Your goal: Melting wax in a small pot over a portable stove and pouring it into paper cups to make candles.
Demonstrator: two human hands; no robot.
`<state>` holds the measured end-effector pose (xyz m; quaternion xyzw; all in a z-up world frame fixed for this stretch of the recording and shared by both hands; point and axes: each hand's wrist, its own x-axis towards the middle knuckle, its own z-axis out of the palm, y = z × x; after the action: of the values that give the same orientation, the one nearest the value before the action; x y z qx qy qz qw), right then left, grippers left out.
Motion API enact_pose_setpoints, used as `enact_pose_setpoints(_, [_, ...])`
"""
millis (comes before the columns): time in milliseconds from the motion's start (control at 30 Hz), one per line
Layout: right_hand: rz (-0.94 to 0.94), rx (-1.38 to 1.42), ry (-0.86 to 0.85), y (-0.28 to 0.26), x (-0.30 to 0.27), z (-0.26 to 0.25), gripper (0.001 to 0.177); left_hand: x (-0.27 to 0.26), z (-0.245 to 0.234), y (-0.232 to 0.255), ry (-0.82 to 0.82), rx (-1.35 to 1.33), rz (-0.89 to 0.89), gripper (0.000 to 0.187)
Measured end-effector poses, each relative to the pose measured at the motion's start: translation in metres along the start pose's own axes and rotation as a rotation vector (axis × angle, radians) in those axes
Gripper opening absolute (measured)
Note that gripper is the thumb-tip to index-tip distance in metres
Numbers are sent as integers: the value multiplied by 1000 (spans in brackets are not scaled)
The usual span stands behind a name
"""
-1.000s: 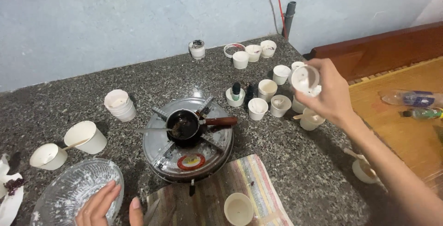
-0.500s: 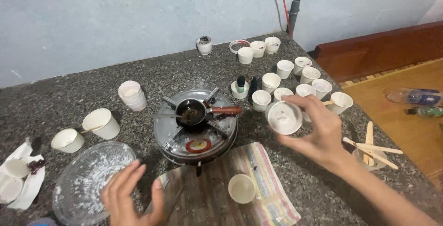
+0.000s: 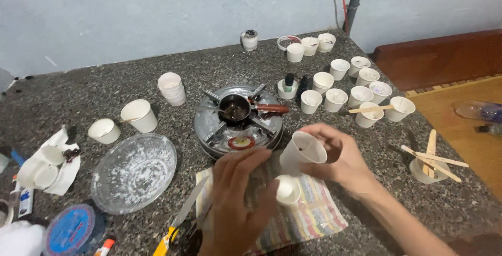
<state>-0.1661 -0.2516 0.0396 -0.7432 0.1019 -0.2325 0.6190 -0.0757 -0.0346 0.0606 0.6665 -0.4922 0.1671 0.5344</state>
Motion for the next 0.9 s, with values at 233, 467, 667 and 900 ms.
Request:
enact_pose_setpoints(233, [287,967,-147,33,-25,20,91,-3,-1,-4,-38,-39,-97,41])
enact_pose_setpoints(467, [399,945,-327,43,-18,8,50,-34,-78,-71,-59,272,-186,20])
enact_pose_setpoints(667, [397,792,-372,63,-7,-7,53,-88,-144,-94,-656,614,-556,24])
enact_pose_setpoints(900, [246,1077,-527,84,4,-11,59,-146,-154,-115,-972,725,-1009,63])
